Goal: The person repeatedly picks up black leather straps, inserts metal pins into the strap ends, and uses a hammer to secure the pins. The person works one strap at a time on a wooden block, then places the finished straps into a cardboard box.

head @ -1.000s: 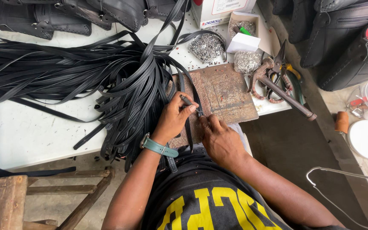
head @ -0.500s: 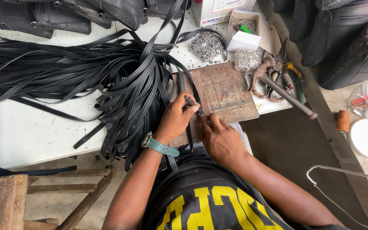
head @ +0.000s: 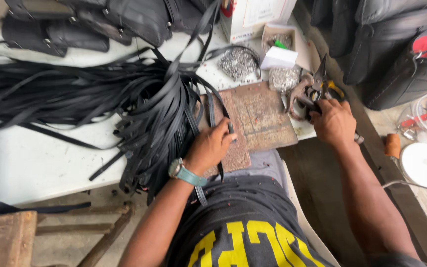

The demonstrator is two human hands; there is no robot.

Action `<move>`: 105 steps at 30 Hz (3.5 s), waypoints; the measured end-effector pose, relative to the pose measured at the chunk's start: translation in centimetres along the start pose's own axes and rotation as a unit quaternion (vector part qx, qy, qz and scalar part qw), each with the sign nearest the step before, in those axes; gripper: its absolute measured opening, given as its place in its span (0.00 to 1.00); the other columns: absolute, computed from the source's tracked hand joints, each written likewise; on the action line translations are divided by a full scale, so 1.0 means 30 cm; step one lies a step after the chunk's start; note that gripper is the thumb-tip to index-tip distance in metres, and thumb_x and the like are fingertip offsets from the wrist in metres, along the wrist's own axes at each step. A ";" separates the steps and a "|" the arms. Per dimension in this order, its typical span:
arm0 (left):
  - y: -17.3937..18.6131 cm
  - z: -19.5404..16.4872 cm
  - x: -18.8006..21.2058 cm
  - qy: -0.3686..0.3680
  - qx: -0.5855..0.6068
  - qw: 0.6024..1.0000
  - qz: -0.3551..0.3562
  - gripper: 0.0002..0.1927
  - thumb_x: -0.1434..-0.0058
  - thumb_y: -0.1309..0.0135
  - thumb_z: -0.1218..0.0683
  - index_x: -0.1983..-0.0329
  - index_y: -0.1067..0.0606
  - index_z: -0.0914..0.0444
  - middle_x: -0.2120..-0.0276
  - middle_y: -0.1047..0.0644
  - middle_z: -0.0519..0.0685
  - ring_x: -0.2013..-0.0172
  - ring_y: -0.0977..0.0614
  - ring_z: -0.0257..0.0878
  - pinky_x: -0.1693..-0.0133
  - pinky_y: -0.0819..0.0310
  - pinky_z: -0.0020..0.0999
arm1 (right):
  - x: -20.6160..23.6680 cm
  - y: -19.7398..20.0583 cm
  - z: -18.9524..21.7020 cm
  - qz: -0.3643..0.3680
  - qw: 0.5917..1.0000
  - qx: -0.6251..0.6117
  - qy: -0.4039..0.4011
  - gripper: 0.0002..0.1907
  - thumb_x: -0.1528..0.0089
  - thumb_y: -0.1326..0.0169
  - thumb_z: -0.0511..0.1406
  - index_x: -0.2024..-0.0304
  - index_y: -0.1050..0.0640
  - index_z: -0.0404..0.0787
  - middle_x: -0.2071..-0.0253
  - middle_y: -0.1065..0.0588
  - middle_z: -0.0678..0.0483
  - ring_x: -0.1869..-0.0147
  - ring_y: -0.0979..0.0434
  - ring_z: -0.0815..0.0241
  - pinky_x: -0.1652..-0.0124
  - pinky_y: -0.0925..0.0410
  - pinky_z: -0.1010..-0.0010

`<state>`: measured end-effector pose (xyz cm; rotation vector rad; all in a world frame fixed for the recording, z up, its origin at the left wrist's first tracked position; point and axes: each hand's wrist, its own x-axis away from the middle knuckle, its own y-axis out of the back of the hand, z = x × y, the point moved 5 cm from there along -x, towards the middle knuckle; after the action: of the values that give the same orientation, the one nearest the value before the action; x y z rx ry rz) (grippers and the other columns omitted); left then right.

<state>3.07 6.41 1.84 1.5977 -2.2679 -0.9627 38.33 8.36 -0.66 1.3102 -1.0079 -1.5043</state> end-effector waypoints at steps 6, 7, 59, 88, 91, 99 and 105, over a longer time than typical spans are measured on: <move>-0.006 -0.031 0.035 -0.061 0.016 0.995 -0.073 0.13 0.34 0.44 0.55 0.50 0.28 0.65 0.66 0.21 0.60 0.65 0.19 0.61 0.68 0.26 0.52 | -0.024 0.126 0.039 0.002 0.980 -0.195 -0.047 0.19 0.32 0.43 0.44 0.44 0.21 0.40 0.56 0.21 0.42 0.51 0.21 0.42 0.53 0.30 0.54; -0.005 -0.035 0.033 -0.074 0.021 0.994 -0.080 0.12 0.34 0.44 0.55 0.51 0.28 0.65 0.65 0.20 0.61 0.64 0.19 0.61 0.68 0.26 0.52 | -0.024 0.160 0.056 0.004 0.967 -0.246 -0.071 0.20 0.35 0.40 0.43 0.45 0.22 0.39 0.61 0.21 0.44 0.57 0.21 0.47 0.56 0.30 0.58; 0.414 0.208 0.205 -0.046 0.623 0.732 -0.271 0.12 0.30 0.44 0.54 0.47 0.27 0.63 0.60 0.20 0.51 0.55 0.17 0.41 0.53 0.19 0.48 | 0.016 0.026 0.000 -0.087 0.992 0.028 0.088 0.27 0.42 0.38 0.45 0.39 0.19 0.58 0.54 0.23 0.54 0.52 0.25 0.46 0.54 0.30 0.57; 0.470 0.319 0.448 0.214 -0.044 0.919 -0.327 0.12 0.26 0.54 0.53 0.55 0.39 0.67 0.69 0.17 0.59 0.69 0.15 0.49 0.65 0.24 0.43 | -0.110 -0.091 0.483 0.151 0.643 -0.742 -0.113 0.16 0.38 0.43 0.24 0.47 0.27 0.36 0.58 0.21 0.45 0.57 0.19 0.57 0.60 0.27 0.70; 0.525 0.271 0.476 0.229 0.026 0.896 -0.380 0.09 0.25 0.56 0.55 0.53 0.39 0.66 0.66 0.17 0.57 0.72 0.17 0.43 0.67 0.26 0.36 | -0.007 -0.080 0.515 0.220 0.570 -0.778 -0.147 0.20 0.39 0.45 0.26 0.44 0.29 0.36 0.58 0.19 0.46 0.54 0.17 0.56 0.59 0.26 0.70; 0.253 -0.056 0.304 0.012 0.046 0.984 -0.171 0.04 0.32 0.48 0.58 0.61 0.30 0.63 0.78 0.21 0.46 0.78 0.17 0.32 0.78 0.25 0.27 | 0.104 -0.058 0.545 0.276 0.522 -0.791 -0.158 0.19 0.40 0.40 0.27 0.46 0.25 0.33 0.60 0.19 0.48 0.61 0.19 0.61 0.64 0.27 0.72; 0.055 -0.161 0.084 -0.090 -0.105 0.990 -0.029 0.15 0.35 0.42 0.51 0.51 0.25 0.63 0.86 0.23 0.49 0.87 0.21 0.41 0.85 0.30 0.35 | 0.141 -0.111 0.549 0.274 0.558 -0.772 -0.133 0.19 0.43 0.37 0.26 0.49 0.24 0.34 0.65 0.20 0.50 0.67 0.21 0.65 0.66 0.28 0.75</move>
<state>3.29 2.60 6.06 1.5503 -2.1535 -1.3628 21.38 5.75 -3.11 -0.5120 0.0830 -1.3067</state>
